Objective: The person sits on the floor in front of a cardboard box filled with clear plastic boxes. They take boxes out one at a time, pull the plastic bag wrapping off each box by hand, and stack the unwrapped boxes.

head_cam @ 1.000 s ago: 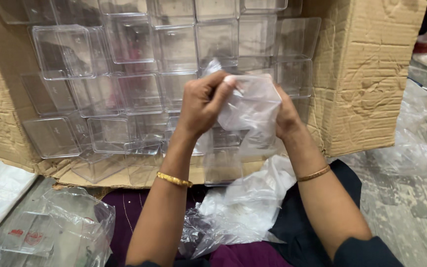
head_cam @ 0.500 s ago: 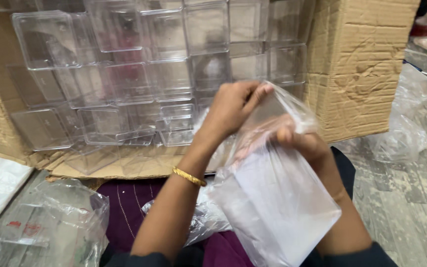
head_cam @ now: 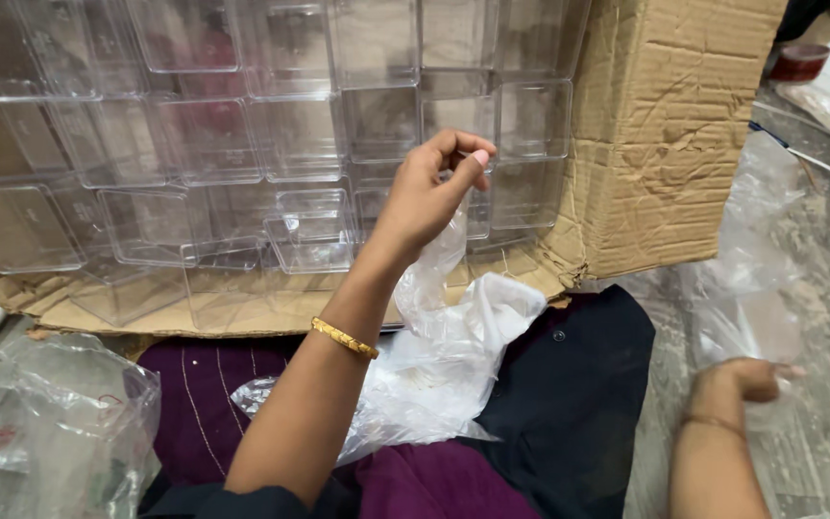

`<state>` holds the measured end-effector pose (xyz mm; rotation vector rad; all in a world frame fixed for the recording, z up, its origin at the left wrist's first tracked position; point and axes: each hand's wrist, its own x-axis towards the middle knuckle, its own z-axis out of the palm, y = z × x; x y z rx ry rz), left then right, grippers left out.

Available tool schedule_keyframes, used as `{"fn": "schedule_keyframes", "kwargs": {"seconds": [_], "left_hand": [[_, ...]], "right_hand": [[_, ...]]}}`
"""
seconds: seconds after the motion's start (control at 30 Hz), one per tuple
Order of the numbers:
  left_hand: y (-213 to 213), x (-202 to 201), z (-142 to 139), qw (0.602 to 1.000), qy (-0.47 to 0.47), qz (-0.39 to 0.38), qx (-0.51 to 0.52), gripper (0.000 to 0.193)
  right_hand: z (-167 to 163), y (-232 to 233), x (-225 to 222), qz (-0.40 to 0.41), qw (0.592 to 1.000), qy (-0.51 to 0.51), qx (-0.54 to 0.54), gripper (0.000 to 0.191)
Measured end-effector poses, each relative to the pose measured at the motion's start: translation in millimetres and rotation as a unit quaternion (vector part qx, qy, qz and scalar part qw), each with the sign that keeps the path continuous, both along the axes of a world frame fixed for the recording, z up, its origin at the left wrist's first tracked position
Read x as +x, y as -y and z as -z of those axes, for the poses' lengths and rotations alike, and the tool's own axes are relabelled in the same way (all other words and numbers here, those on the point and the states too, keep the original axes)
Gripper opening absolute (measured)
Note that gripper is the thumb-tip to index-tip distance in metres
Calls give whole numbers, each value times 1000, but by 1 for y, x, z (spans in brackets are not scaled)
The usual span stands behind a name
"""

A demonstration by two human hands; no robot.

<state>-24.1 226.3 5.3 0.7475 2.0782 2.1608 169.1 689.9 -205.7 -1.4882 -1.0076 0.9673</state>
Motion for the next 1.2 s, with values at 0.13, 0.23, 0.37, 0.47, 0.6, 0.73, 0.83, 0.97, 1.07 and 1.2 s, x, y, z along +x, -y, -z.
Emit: {"fn": "schedule_keyframes", "kwargs": {"seconds": [0.13, 0.23, 0.37, 0.47, 0.6, 0.73, 0.83, 0.97, 1.07, 1.2], "left_hand": [[0, -5, 1, 1000, 6, 3, 7, 20], [8, -7, -4, 1000, 2, 2, 31, 20], [21, -5, -11, 997, 51, -8, 57, 24], [22, -2, -15, 994, 63, 10, 88, 26], [17, 1, -15, 986, 57, 80, 133, 28], [18, 7, -12, 980, 102, 105, 135, 31], [30, 15, -11, 981, 92, 98, 142, 33], [64, 33, -14, 998, 22, 21, 55, 41], [85, 52, -16, 998, 51, 26, -41, 68], [104, 61, -16, 994, 86, -13, -73, 68]], "right_hand": [[-10, 7, -43, -78, 993, 53, -72, 49], [-37, 1, -79, -365, 893, -235, -115, 51], [-81, -22, -110, -413, 890, -87, -175, 28], [-108, -21, -120, -346, 934, -80, -24, 24], [-147, 54, -120, -486, 802, -253, 236, 26], [-194, 194, -106, -769, 559, -294, 94, 43], [-218, 283, -108, -853, 495, -164, 6, 72], [-211, 333, -109, -814, 557, -153, 63, 33], [-188, 331, -115, -782, 595, -184, 40, 17], [-174, 317, -116, -728, 648, -222, -2, 16]]}}
